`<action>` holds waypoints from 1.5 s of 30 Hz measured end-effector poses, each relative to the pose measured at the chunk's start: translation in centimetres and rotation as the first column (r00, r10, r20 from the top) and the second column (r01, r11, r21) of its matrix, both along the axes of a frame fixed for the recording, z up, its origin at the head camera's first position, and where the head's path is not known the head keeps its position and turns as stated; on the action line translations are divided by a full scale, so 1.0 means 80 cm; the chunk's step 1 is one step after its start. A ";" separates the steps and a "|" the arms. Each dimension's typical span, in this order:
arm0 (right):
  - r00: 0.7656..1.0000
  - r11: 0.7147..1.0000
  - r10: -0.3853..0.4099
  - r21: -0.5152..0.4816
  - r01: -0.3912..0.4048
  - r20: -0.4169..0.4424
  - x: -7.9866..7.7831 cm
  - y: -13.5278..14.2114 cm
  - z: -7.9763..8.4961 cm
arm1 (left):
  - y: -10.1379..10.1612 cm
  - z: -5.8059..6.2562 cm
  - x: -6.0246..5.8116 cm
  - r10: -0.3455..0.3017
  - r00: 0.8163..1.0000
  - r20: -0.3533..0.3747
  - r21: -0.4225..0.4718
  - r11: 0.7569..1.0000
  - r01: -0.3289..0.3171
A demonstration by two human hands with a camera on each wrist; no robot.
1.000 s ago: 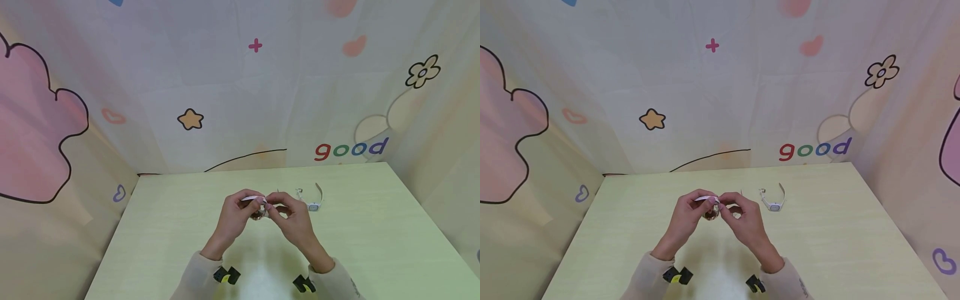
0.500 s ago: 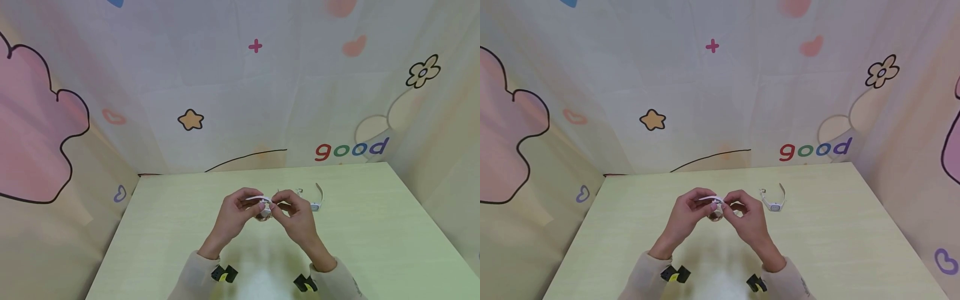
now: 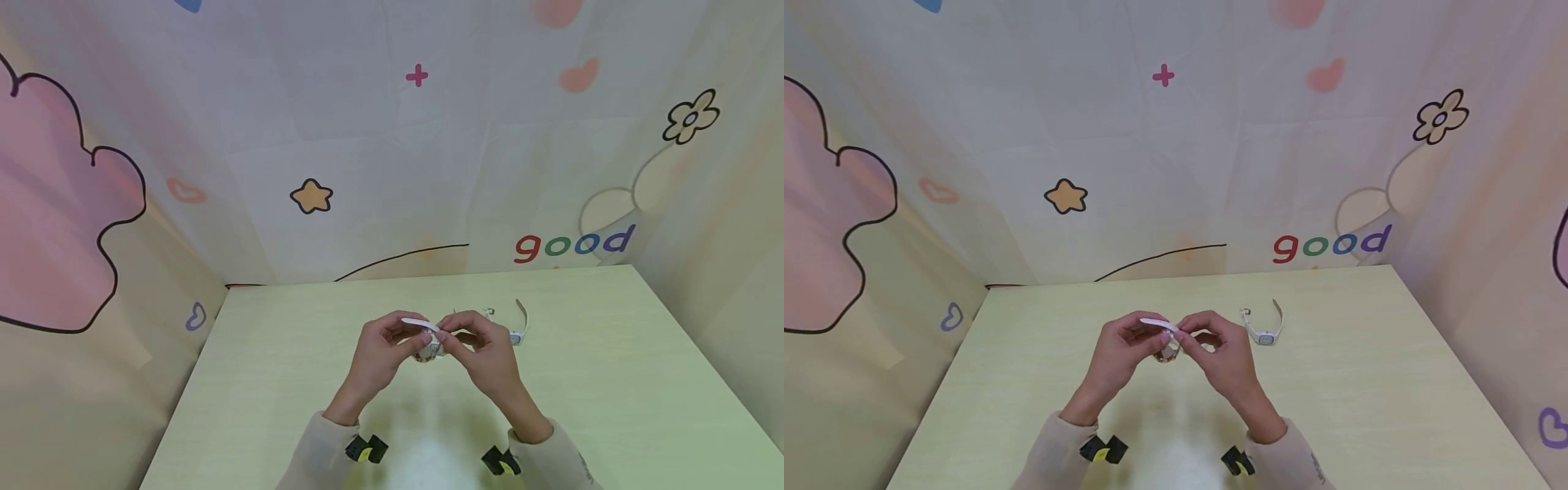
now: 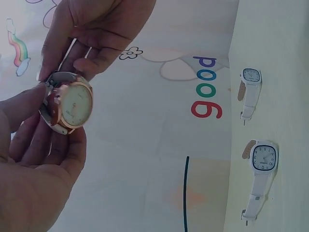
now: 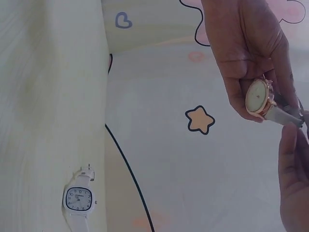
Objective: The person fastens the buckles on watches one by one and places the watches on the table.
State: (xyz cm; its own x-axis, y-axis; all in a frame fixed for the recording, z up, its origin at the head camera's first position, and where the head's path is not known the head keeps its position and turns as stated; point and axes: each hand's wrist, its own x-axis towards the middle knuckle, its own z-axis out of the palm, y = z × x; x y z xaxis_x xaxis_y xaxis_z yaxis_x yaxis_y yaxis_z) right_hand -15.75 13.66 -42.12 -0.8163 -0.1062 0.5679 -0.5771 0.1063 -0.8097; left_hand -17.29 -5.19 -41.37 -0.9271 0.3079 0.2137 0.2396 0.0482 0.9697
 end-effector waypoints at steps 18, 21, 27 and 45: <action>0.997 0.995 0.036 -0.090 -0.043 -0.072 0.000 0.003 -0.003 | 0.000 0.002 0.003 -0.064 0.998 -0.023 -0.093 0.994 0.061; 0.997 0.993 0.040 -0.109 -0.047 -0.063 0.000 0.003 -0.002 | -0.001 0.003 0.004 -0.076 0.997 -0.017 -0.132 0.989 0.073; 0.997 0.990 0.043 -0.128 -0.050 -0.059 0.001 0.003 -0.001 | 0.000 0.001 0.003 -0.103 0.993 -0.058 -0.152 0.984 0.093; 0.995 0.993 0.066 -0.095 -0.073 -0.071 -0.002 0.002 -0.003 | 0.005 -0.005 0.004 -0.083 0.994 -0.066 -0.055 0.995 0.079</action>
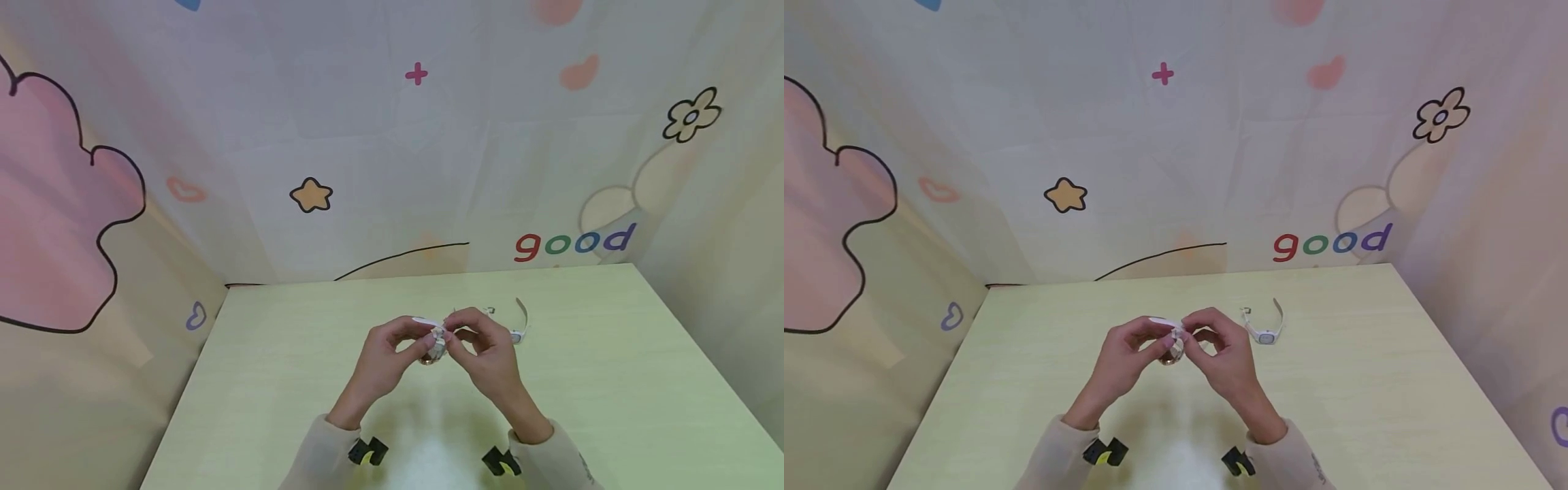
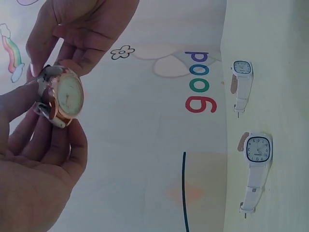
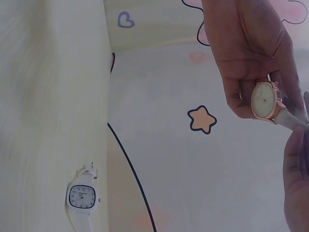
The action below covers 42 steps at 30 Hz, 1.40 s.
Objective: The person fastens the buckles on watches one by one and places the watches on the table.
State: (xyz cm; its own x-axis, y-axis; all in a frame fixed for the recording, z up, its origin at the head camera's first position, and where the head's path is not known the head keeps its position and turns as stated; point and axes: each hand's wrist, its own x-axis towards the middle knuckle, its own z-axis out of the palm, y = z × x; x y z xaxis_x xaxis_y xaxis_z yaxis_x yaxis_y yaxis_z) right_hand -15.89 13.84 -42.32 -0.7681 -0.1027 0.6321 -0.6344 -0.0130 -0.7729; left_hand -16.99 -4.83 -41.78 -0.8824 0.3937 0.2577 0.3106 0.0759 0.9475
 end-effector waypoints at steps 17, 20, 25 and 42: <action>0.991 0.979 -0.128 0.153 0.134 -0.045 0.001 -0.005 0.001 | -0.001 -0.004 0.005 0.075 0.997 -0.023 0.038 0.997 -0.074; 0.991 0.981 -0.129 0.142 0.134 -0.047 0.000 -0.006 0.000 | -0.002 -0.003 0.006 0.072 0.997 -0.015 0.033 0.997 -0.071; 0.987 0.981 -0.145 0.120 0.152 -0.063 0.000 -0.007 0.000 | -0.006 -0.001 0.007 0.103 0.995 -0.012 0.006 0.995 -0.103; 0.990 0.988 -0.117 0.095 0.125 -0.081 -0.003 -0.003 0.007 | -0.003 0.005 0.006 0.118 0.991 -0.060 0.028 0.993 -0.117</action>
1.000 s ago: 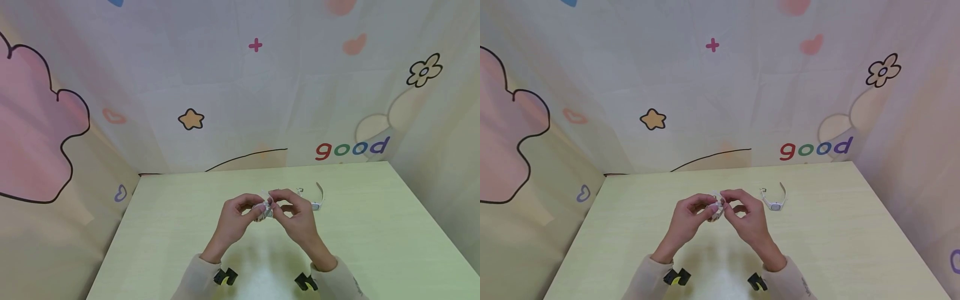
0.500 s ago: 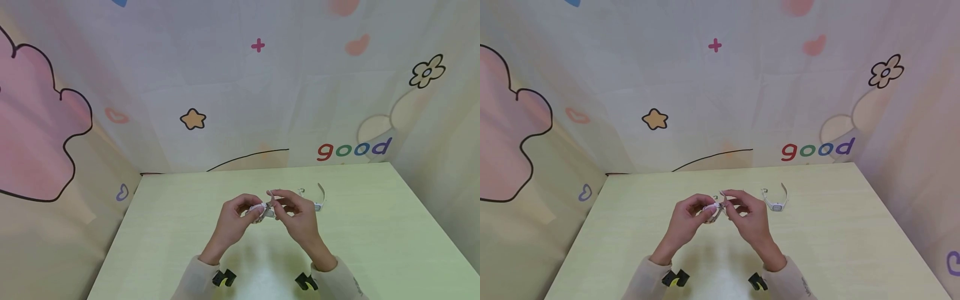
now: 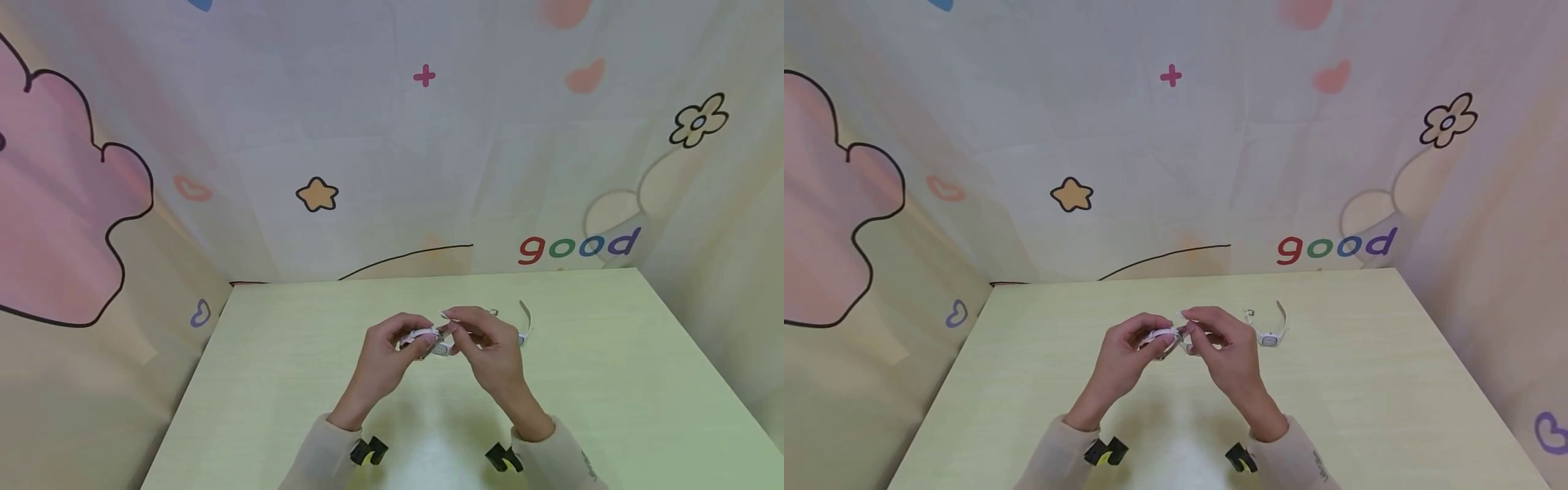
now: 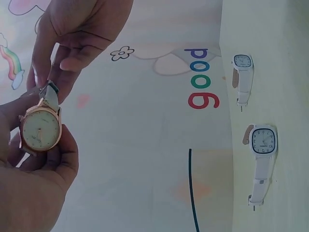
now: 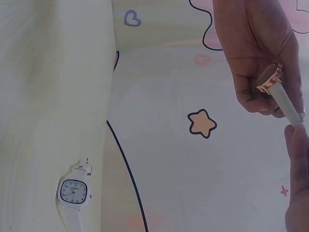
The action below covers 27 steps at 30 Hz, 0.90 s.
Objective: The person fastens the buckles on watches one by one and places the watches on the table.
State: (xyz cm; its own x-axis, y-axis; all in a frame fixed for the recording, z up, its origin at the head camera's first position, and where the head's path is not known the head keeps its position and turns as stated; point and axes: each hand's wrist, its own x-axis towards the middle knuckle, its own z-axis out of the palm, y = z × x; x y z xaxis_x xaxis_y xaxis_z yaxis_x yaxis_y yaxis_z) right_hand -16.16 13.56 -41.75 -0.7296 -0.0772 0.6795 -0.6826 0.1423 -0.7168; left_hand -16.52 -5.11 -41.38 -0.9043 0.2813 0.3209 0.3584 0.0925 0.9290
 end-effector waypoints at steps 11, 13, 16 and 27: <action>1.000 0.999 0.018 0.030 -0.017 -0.017 -0.002 0.007 0.001 | 0.002 0.000 -0.001 0.046 0.999 -0.018 0.035 0.998 -0.045; 1.000 0.998 -0.001 0.057 0.001 -0.008 -0.002 0.009 0.001 | 0.002 0.000 -0.002 0.050 0.998 -0.025 0.040 0.998 -0.049; 1.000 0.996 -0.016 0.093 0.016 0.003 -0.001 0.010 0.000 | 0.002 0.000 -0.003 0.055 0.998 -0.027 0.050 0.997 -0.054; 0.999 0.991 0.013 0.132 -0.017 0.032 0.001 0.010 0.002 | 0.001 0.001 0.000 0.018 1.000 -0.005 0.080 0.997 -0.018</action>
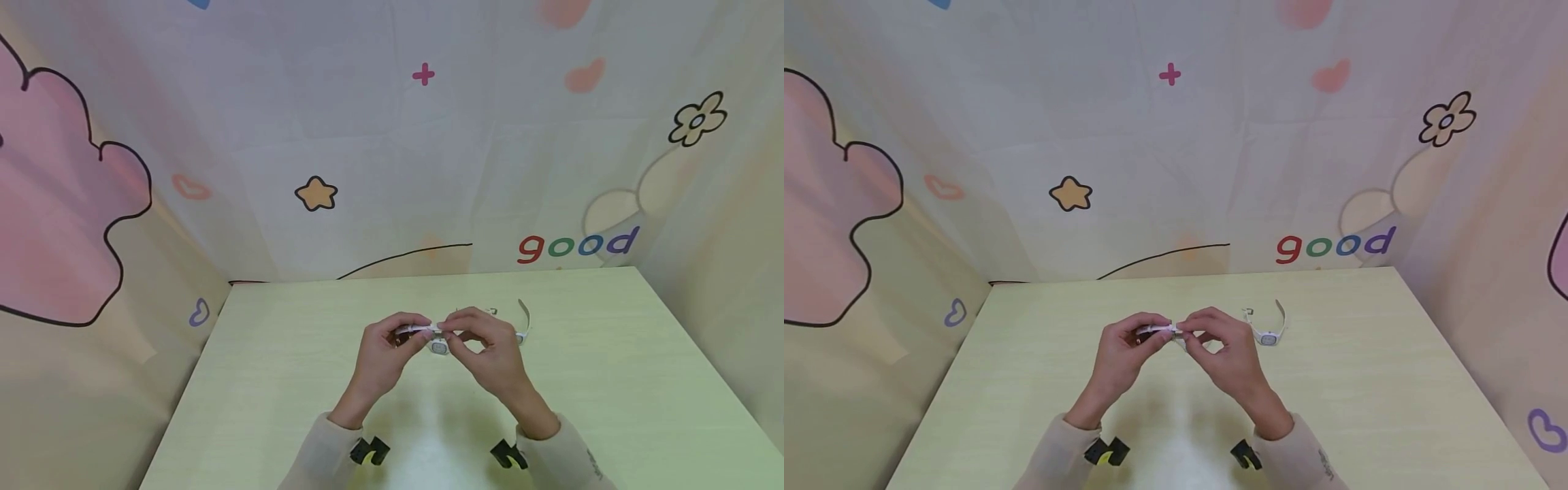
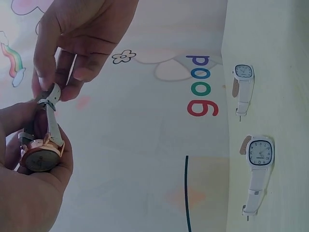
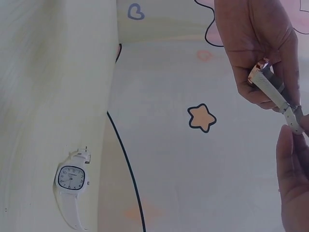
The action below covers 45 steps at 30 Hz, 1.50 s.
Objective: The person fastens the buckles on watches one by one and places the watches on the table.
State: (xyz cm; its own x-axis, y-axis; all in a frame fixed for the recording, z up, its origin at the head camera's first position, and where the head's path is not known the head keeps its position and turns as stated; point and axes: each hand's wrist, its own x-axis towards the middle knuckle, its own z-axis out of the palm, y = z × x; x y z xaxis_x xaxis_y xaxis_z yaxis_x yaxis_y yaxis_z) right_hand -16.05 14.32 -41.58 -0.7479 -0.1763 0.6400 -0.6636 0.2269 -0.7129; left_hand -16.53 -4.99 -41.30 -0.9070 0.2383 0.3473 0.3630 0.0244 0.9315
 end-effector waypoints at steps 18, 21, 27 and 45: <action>1.000 1.000 -0.010 -0.023 0.010 0.029 0.004 -0.007 -0.009 | 0.001 -0.003 -0.002 -0.039 0.997 0.067 0.072 0.997 0.034; 0.999 0.999 -0.016 -0.030 0.017 0.035 0.004 -0.008 -0.010 | 0.001 -0.002 -0.002 -0.039 0.997 0.073 0.078 0.996 0.034; 0.999 0.999 0.022 -0.042 -0.021 0.024 0.003 -0.010 -0.009 | 0.000 -0.001 -0.002 -0.025 0.997 0.066 0.062 0.998 0.021; 0.998 0.993 0.006 -0.118 -0.012 -0.055 0.005 -0.012 -0.010 | 0.012 0.003 0.002 -0.061 0.995 0.085 0.127 0.991 0.050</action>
